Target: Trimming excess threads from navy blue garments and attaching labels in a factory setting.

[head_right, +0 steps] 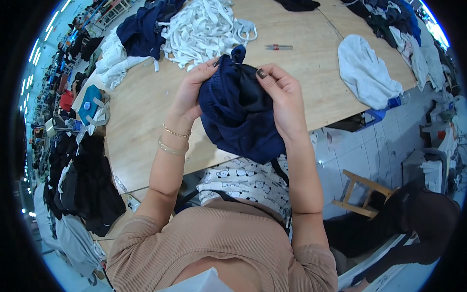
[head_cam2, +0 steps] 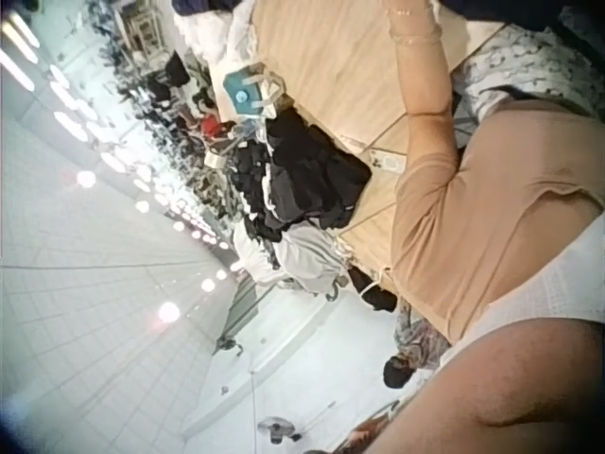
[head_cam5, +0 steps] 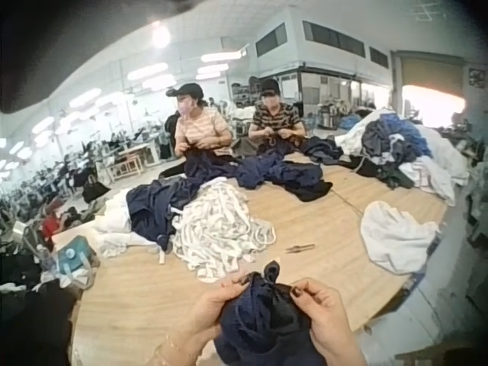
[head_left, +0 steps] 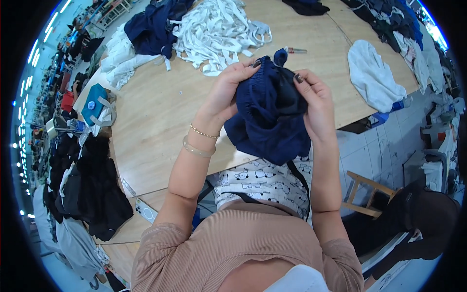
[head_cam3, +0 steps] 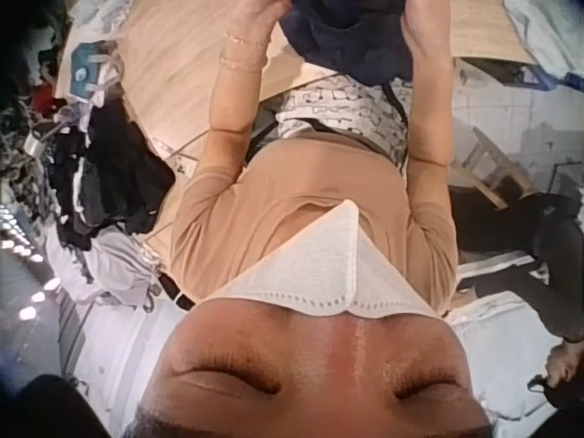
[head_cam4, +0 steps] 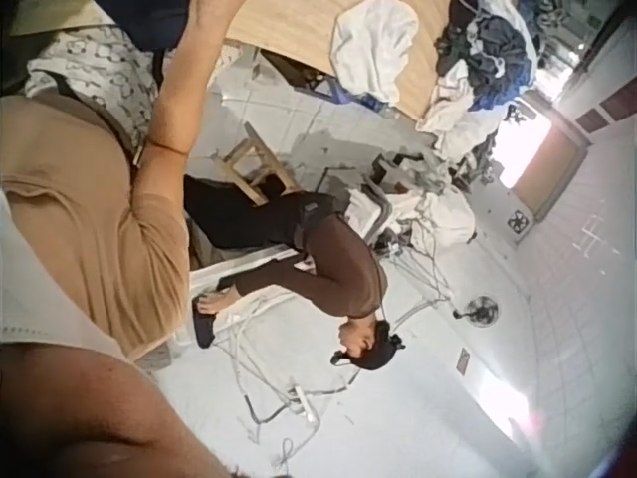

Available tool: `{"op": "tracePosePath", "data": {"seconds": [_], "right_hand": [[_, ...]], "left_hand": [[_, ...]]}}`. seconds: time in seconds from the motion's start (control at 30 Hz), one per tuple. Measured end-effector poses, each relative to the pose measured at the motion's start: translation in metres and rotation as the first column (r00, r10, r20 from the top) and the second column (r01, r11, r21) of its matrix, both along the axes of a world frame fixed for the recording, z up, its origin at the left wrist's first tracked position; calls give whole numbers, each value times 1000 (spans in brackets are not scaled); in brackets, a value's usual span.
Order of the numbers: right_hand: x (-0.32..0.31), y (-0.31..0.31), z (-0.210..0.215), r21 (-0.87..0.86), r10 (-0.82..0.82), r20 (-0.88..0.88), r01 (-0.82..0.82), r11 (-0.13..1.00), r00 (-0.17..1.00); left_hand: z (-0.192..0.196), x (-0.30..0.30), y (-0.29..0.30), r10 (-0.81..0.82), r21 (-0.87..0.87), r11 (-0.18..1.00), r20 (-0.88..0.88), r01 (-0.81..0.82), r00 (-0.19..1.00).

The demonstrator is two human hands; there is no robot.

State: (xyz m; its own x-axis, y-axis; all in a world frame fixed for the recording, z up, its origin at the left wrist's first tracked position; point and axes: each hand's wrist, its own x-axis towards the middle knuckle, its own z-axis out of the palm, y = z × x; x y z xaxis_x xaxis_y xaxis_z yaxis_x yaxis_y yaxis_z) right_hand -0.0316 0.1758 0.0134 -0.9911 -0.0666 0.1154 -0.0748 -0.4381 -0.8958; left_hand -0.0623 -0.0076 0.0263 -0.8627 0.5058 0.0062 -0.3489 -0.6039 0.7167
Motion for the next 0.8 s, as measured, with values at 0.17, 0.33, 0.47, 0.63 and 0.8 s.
{"op": "tracePosePath", "data": {"seconds": [0.17, 0.33, 0.47, 0.63, 0.8], "right_hand": [[15, 12, -39, 171, 86, 142, -110, 979, 986], [17, 31, -36, 615, -187, -190, 265, 743, 964], [14, 34, -13, 698, -117, -290, 293, 654, 950], [22, 14, 10, 779, 52, -526, 457, 429, 849], [22, 24, 11, 681, -9, -452, 352, 642, 892]], "left_hand": [[-52, 15, 2, -6, -62, 998, 189, 18, 982], [-73, 30, 9, 134, -474, 858, -168, -199, 977], [-70, 37, 12, 90, -601, 734, -374, -315, 923], [-53, 44, 20, -2, -533, 621, -734, -575, 679], [-47, 48, 21, -7, -431, 490, -871, -757, 491]]}}
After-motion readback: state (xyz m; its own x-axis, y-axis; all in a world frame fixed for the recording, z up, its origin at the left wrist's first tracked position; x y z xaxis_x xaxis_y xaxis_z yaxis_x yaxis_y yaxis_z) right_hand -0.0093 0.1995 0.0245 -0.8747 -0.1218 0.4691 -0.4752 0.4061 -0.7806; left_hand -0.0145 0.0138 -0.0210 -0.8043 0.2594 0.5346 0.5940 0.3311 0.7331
